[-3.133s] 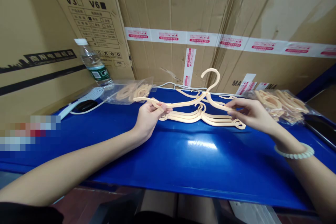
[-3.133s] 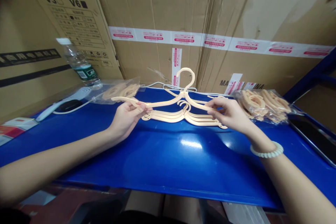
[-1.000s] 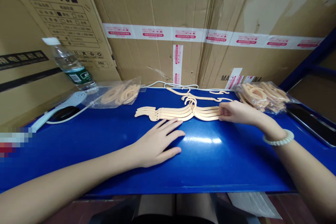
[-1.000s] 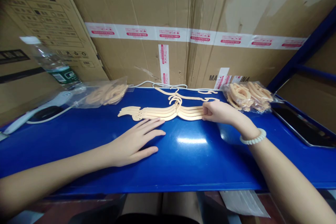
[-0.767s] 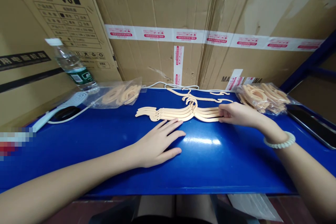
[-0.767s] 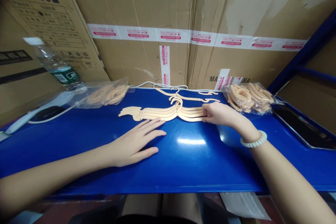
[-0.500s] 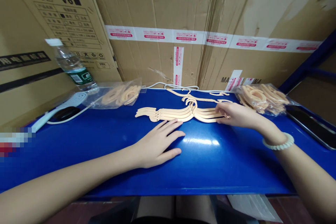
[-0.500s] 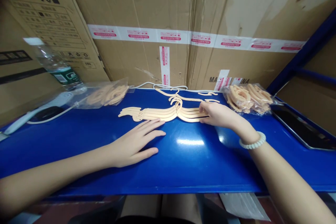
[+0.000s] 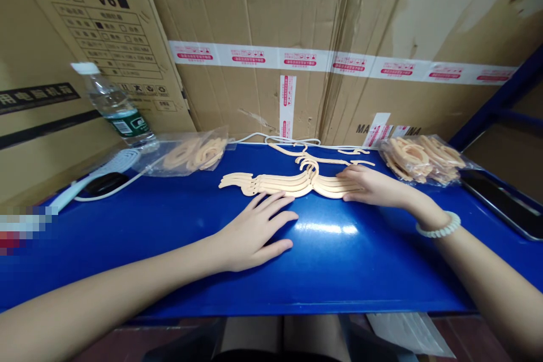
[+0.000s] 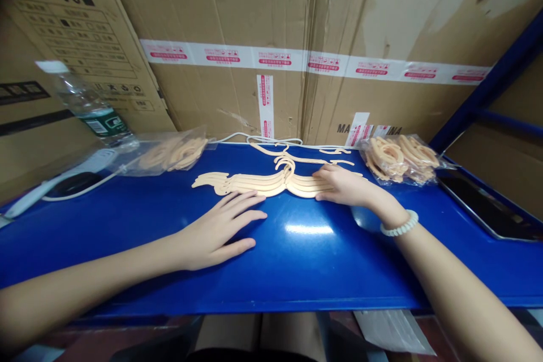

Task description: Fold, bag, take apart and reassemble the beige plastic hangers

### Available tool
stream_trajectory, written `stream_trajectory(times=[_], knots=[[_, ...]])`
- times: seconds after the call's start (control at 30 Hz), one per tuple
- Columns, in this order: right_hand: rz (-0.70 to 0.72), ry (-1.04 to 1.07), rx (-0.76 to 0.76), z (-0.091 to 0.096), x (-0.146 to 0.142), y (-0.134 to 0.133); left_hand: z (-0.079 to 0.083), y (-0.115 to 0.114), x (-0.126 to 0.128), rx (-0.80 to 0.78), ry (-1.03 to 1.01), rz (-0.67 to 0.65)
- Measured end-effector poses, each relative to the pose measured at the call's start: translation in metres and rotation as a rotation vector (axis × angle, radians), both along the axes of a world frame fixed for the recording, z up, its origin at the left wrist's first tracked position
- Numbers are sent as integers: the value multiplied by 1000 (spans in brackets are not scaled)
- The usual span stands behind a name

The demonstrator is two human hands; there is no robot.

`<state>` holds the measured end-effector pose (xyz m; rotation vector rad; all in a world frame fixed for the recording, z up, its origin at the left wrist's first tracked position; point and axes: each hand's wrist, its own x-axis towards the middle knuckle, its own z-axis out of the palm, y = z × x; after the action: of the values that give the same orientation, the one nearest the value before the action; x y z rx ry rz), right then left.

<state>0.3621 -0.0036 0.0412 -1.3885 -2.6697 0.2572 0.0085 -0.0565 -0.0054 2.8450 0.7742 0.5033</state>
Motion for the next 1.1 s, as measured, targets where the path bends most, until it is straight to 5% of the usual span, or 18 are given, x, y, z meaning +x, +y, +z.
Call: stream_trajectory(times=[1.1], knots=[[-11, -47, 36, 5, -1, -2, 0, 4, 0, 1, -121, -79]])
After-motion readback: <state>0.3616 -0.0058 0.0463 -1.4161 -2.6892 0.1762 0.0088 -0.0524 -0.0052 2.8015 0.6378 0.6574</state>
